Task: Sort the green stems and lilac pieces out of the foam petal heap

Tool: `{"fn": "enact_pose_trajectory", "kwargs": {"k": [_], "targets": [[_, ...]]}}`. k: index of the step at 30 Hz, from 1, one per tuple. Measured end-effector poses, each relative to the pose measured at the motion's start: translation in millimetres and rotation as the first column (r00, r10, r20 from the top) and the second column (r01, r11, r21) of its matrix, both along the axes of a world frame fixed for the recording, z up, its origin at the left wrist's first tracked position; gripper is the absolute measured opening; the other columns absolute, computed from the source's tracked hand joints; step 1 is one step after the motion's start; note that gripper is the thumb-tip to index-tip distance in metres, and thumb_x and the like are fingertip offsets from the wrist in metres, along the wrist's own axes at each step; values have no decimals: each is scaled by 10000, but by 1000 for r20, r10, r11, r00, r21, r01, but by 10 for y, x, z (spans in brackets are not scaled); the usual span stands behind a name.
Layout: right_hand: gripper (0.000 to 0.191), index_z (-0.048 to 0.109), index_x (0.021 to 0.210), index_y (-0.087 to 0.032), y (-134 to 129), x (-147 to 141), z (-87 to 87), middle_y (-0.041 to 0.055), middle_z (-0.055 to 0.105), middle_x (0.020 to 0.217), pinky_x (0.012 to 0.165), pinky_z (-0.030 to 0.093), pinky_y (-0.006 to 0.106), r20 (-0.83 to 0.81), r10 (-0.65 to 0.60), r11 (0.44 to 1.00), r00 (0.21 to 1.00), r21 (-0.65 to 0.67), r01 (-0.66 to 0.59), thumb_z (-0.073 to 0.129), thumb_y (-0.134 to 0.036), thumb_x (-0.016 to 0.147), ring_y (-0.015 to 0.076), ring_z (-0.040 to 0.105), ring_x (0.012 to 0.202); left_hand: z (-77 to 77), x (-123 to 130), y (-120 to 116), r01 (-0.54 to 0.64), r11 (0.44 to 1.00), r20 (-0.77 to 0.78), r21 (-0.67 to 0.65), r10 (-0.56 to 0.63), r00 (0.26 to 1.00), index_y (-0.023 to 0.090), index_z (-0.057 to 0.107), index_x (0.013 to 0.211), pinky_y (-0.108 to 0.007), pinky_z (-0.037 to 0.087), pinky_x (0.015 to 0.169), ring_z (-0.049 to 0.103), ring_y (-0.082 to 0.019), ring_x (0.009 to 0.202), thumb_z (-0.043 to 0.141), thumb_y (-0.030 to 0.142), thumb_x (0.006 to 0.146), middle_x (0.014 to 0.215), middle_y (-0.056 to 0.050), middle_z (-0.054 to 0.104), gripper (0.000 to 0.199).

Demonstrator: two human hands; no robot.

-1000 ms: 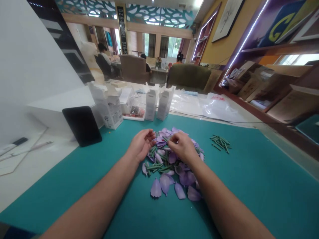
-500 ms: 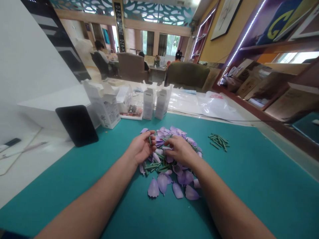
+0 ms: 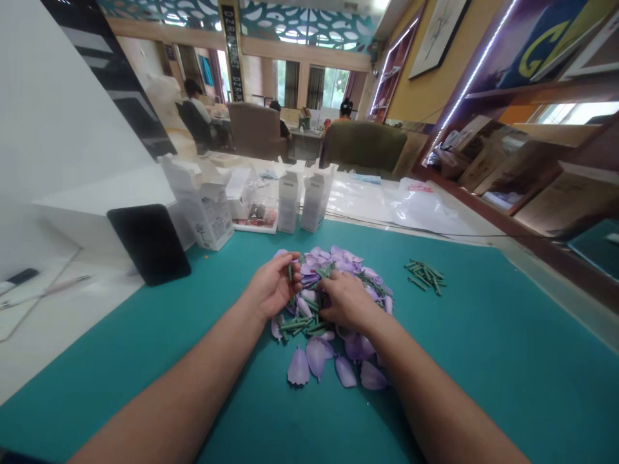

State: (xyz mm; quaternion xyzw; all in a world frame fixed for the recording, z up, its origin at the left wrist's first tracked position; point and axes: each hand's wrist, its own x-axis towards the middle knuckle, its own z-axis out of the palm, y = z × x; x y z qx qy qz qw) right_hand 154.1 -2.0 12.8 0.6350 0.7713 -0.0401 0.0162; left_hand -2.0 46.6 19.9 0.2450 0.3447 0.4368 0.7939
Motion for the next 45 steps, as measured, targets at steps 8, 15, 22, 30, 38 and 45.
{"fn": "enact_pose_trajectory", "kwargs": {"k": [8,15,22,30,38,45], "targets": [[317,656,1015,-198,-16,-38,-23,115,599,1051,766,383,359,31,-6,999,1000,32,5,619,-244,703,283,522,979,-13,25,-15,4,1000,-4,6,-4,1000,146,568,841,-175,437,397,495,-73,405,429,132,917,570,36,520,158],[337,620,1043,-180,10,50,23,112,580,1072,788,375,343,-55,-27,996,998,87,32,650,-284,724,264,508,980,-16,25,-23,-3,1000,-4,17,3,1000,154,584,871,-182,454,412,534,-87,434,435,119,908,581,24,547,157],[368,593,1108,-185,20,109,160,62,556,992,813,402,308,-440,78,943,894,324,77,657,-285,760,215,522,960,-47,104,-78,79,997,5,-25,-78,997,138,581,827,-255,552,531,639,-131,561,397,223,962,695,-46,648,243],[187,640,1030,-190,14,131,172,51,597,911,772,395,284,-431,54,943,901,319,96,555,-268,883,186,548,876,-19,57,-50,122,990,44,-75,-119,992,145,595,860,-200,501,435,621,-118,519,456,240,945,661,-23,625,189],[109,703,869,-189,3,15,66,57,628,862,712,361,282,-141,79,994,987,81,-68,642,-249,802,197,552,841,7,-3,41,34,998,28,-59,-32,999,154,562,793,-144,370,327,436,-55,357,448,175,925,561,43,512,176],[165,706,843,-189,-35,-86,4,83,661,905,716,369,314,3,29,998,1000,55,-29,612,-318,803,238,573,877,33,-9,24,17,998,14,-56,-16,1000,151,555,789,-144,370,332,438,-54,364,429,185,937,566,42,507,197]]}}
